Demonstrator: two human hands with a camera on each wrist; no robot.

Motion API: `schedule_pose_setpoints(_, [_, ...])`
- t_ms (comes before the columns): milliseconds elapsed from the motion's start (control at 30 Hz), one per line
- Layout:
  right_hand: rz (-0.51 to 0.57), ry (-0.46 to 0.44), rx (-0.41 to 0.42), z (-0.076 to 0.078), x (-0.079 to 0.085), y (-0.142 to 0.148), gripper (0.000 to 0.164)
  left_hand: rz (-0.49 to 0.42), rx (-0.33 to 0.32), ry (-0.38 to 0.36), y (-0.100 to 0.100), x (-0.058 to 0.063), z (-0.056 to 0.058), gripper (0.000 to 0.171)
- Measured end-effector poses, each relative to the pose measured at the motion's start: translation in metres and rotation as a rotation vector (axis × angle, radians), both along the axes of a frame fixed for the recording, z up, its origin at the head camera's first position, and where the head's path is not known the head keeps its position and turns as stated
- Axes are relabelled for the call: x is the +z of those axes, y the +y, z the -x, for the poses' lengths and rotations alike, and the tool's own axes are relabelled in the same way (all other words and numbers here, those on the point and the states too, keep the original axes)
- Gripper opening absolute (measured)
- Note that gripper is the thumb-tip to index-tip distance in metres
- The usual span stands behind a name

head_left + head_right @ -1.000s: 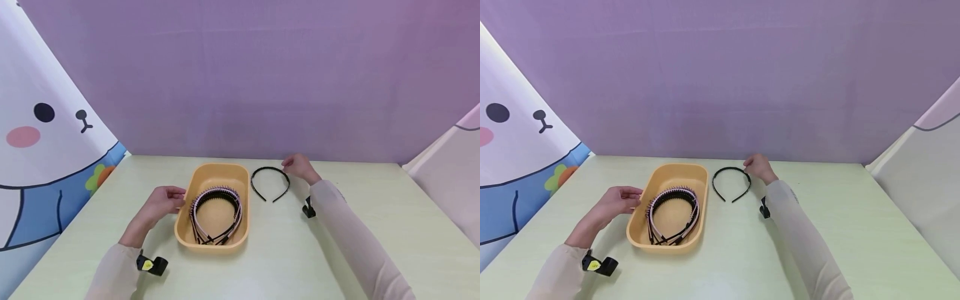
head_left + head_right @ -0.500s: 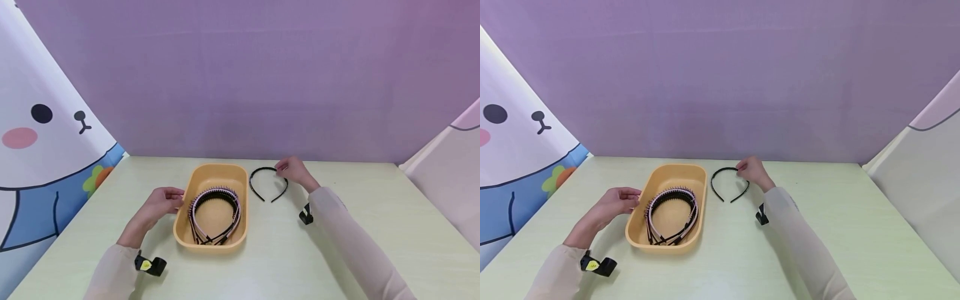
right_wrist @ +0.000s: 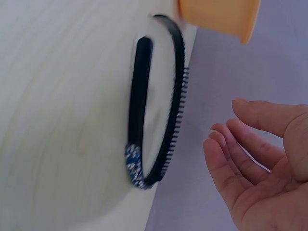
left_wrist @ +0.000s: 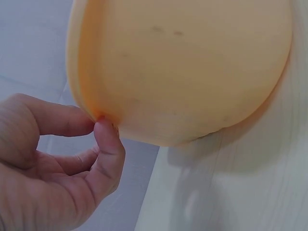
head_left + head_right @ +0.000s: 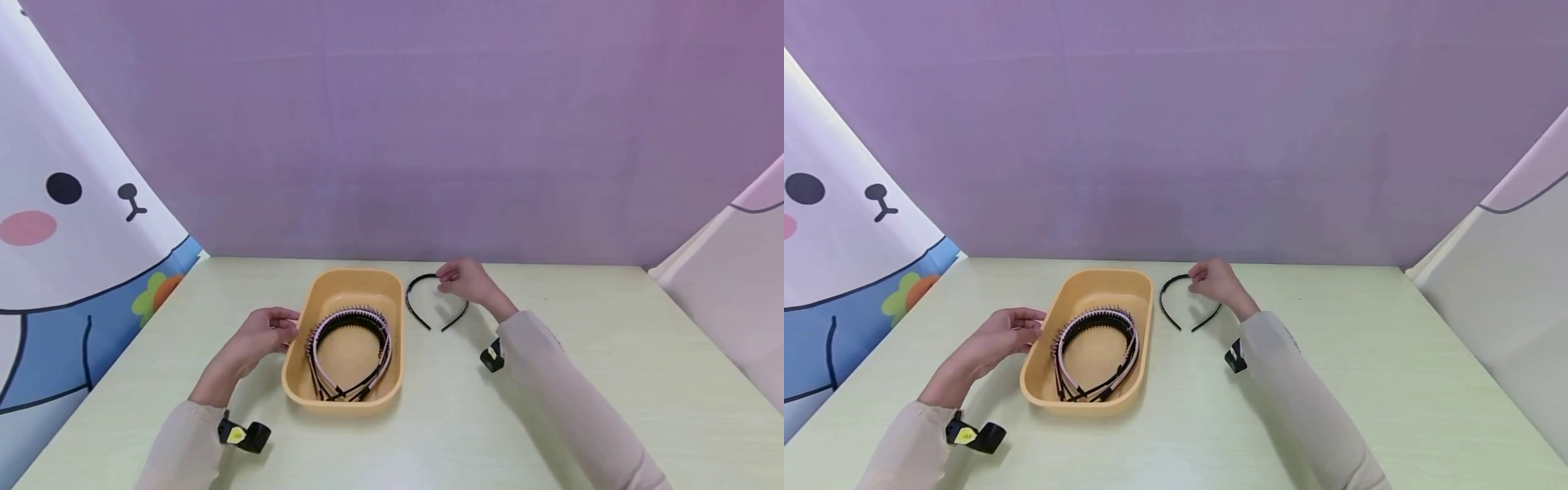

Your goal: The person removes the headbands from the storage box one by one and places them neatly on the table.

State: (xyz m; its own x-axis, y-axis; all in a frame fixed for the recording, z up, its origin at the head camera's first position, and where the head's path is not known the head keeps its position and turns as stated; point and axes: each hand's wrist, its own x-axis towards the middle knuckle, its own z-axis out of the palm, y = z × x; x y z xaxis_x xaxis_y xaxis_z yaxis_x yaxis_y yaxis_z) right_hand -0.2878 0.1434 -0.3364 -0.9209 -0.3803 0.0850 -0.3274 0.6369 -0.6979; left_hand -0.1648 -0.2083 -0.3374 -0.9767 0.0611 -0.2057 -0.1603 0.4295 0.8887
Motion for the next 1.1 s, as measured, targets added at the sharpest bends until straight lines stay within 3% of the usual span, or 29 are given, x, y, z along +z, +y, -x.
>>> schedule_pose_setpoints(467, [-0.052, 0.019, 0.066, -0.013, 0.003, -0.027, 0.031, -0.146, -0.062, -0.073, -0.004, -0.004, 0.001, 0.044])
schedule_pose_setpoints(867, [-0.019, 0.031, 0.144, -0.022, 0.009, -0.046, 0.029, -0.165, -0.076, -0.083, -0.002, -0.005, 0.004, 0.046])
schedule_pose_setpoints(1100, [-0.02, 0.046, 0.127, -0.024, 0.014, -0.056, 0.029, -0.164, -0.074, -0.084, 0.0, -0.005, 0.005, 0.046])
